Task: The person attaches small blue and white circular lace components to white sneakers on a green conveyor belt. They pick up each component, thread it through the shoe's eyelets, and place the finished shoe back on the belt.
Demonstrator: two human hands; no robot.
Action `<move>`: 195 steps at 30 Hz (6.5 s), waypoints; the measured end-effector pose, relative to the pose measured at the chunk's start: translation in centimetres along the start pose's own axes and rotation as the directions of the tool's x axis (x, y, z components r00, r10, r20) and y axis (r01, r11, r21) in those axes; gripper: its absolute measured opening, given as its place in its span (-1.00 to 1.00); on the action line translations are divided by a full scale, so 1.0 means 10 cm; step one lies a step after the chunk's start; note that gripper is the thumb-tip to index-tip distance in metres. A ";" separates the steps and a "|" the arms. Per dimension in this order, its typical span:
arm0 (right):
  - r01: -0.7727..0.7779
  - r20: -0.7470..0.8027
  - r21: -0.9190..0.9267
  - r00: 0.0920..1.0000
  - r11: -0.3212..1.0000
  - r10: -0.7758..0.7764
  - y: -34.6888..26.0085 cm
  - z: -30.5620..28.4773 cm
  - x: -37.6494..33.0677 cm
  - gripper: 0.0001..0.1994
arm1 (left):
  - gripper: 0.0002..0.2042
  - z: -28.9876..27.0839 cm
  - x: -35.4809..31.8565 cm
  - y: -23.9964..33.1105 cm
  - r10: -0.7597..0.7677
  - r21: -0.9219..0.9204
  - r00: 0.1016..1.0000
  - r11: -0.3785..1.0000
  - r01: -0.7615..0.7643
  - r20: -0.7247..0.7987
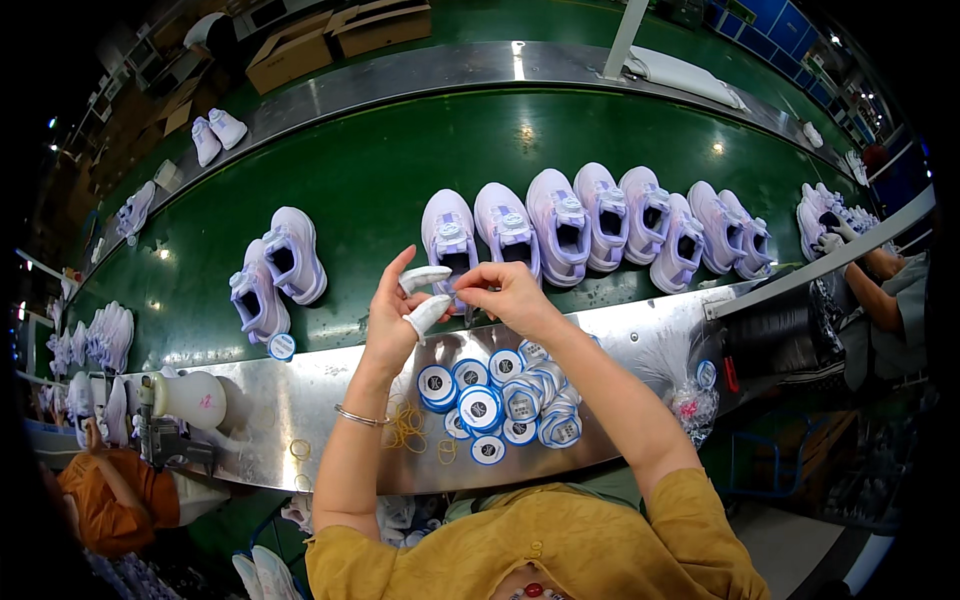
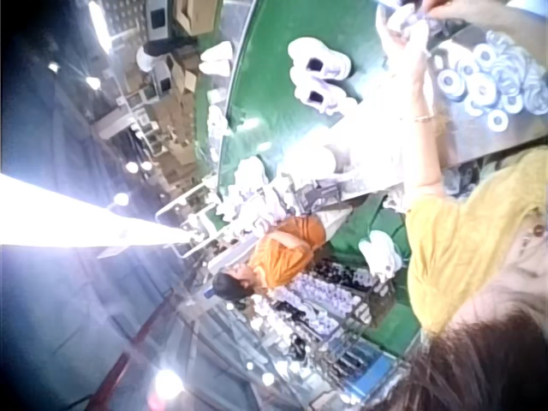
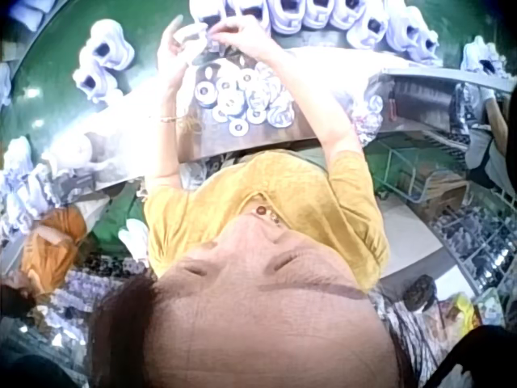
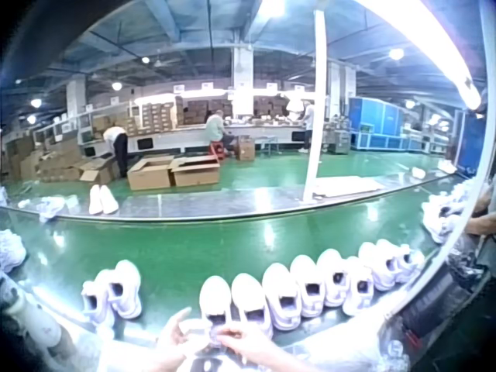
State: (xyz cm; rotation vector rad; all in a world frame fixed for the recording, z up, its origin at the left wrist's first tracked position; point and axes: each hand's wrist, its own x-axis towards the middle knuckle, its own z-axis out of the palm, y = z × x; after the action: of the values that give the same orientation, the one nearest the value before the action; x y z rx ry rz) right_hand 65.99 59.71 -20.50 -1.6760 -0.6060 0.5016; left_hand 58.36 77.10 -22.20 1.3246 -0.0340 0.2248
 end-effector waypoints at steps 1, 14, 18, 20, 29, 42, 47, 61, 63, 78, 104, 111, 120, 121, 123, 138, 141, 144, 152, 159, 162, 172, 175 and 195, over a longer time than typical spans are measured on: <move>0.037 -0.012 0.009 0.999 0.999 -0.037 0.03 0.00 0.01 -0.84 | -0.26 0.00 0.00 0.00 -0.002 0.003 1.000 1.000 0.002 0.005; 0.106 -0.150 0.221 0.986 0.969 -0.074 0.12 0.15 -0.02 -0.80 | -0.28 0.02 -0.02 -0.11 -0.003 -0.063 0.990 0.998 -0.006 -0.142; 0.097 -0.192 0.240 0.980 0.966 -0.051 0.13 0.19 -0.03 -0.77 | -0.28 -0.02 -0.03 -0.13 0.012 -0.036 0.986 0.999 -0.018 -0.167; 0.150 -0.225 0.201 0.969 0.968 -0.103 0.16 0.22 -0.02 -0.77 | -0.28 -0.03 -0.04 -0.14 0.016 -0.019 0.983 1.000 -0.020 -0.182; 0.222 -0.223 -0.039 0.949 0.974 -0.225 0.11 0.27 0.02 -0.79 | -0.29 -0.01 -0.05 -0.10 0.085 0.069 0.973 0.995 -0.072 -0.214; 0.221 -0.189 -0.090 0.953 0.971 -0.235 0.08 0.38 0.07 -0.82 | -0.29 -0.04 -0.08 -0.05 0.092 0.054 0.969 0.995 -0.081 -0.228; 0.258 -0.227 0.006 0.941 0.966 -0.250 0.23 0.38 0.10 -0.79 | -0.30 -0.01 -0.06 -0.12 0.105 0.020 0.972 0.995 -0.103 -0.210; 0.229 -0.304 0.136 0.936 0.964 -0.179 0.10 0.58 0.13 -0.83 | -0.38 0.00 -0.05 -0.07 0.097 0.036 0.963 0.995 -0.091 -0.250; 0.254 -0.325 0.098 0.922 0.962 -0.211 0.10 0.56 0.14 -0.84 | -0.40 -0.07 -0.04 -0.08 0.056 0.024 0.972 0.998 -0.052 -0.226; -0.356 -0.531 -0.650 0.845 0.671 -0.066 0.11 -1.82 -2.16 -0.87 | -0.50 0.02 -0.45 0.23 0.393 0.537 0.832 0.832 -0.140 -0.392; 0.445 -0.661 0.025 0.679 0.895 -0.319 -0.71 -2.26 -2.24 -0.92 | -0.50 3.30 -0.89 -0.87 0.140 0.508 0.620 0.451 -0.734 0.772; -0.241 -0.379 -0.884 0.871 0.401 -0.312 0.01 -2.21 -1.27 -0.53 | -0.50 2.24 0.20 -0.25 0.439 0.879 0.778 -0.066 -0.472 0.450; -0.237 -0.242 -0.968 0.968 0.079 -0.066 0.23 -2.19 -0.57 -0.86 | -0.60 1.87 1.14 -0.48 -0.106 0.921 0.915 0.063 -0.385 0.390; -0.277 -0.279 -0.960 0.959 0.043 -0.055 0.27 -2.34 -0.61 -0.86 | -0.66 1.92 1.21 -0.57 -0.089 0.905 0.901 0.019 -0.425 0.425; -0.349 -0.347 -0.937 0.937 -0.025 -0.038 0.37 -2.73 -0.81 -0.86 | -0.72 2.26 1.21 -0.64 -0.044 0.879 0.880 0.089 -0.469 0.474; -0.293 -0.688 -0.680 0.573 0.672 -0.445 -0.33 -2.60 -2.43 -0.65 | -0.64 4.74 1.86 -1.39 0.084 0.674 0.734 0.338 -0.657 0.674; -0.218 -0.740 -0.497 0.613 0.840 -0.278 -0.14 -2.52 -2.60 -0.67 | -0.45 4.56 1.74 -0.84 -0.005 0.625 0.691 0.430 -0.651 0.723; -0.092 -0.665 -0.390 0.716 0.916 -0.212 0.07 -2.41 -2.71 -0.68 | -0.66 3.95 1.62 -0.08 0.213 0.618 0.765 0.478 -0.624 0.608; -0.076 -0.403 -0.164 0.915 0.984 0.003 0.17 -1.73 -2.56 -0.75 | -0.77 2.05 0.15 0.67 0.199 0.687 0.958 0.667 -0.288 0.208; -0.121 -0.270 -0.700 0.957 0.704 -0.104 0.58 -1.49 -1.75 -0.67 | -0.68 1.80 -0.93 -0.18 0.028 0.546 0.998 0.836 -0.056 0.059; -0.268 -0.260 -0.796 0.961 0.543 0.094 0.67 -1.49 -1.59 -0.63 | -0.64 1.93 -1.10 -0.30 -0.008 0.375 0.998 0.927 -0.016 0.064; -0.310 -0.034 -0.179 0.951 0.934 0.309 0.60 -2.05 -1.70 -0.87 | -0.72 2.14 -0.83 -0.42 -0.067 0.572 0.978 0.818 -0.059 0.196; -0.240 0.065 -0.130 0.966 0.962 0.250 0.36 -2.01 -1.81 -0.89 | -0.68 2.24 -0.72 -0.45 0.006 0.610 0.981 0.782 -0.124 0.192; 0.181 -0.569 -0.190 0.780 0.965 -0.258 -0.02 -1.10 -2.46 -0.83 | -0.83 2.64 -0.88 -0.31 -0.221 -0.240 0.975 0.945 0.221 0.028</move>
State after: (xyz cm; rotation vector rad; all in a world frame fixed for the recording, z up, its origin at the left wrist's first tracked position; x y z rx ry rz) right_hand 53.88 35.71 -18.29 -1.7314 -0.3613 -0.2451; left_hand 53.05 49.70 -20.04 1.0752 0.0846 0.0276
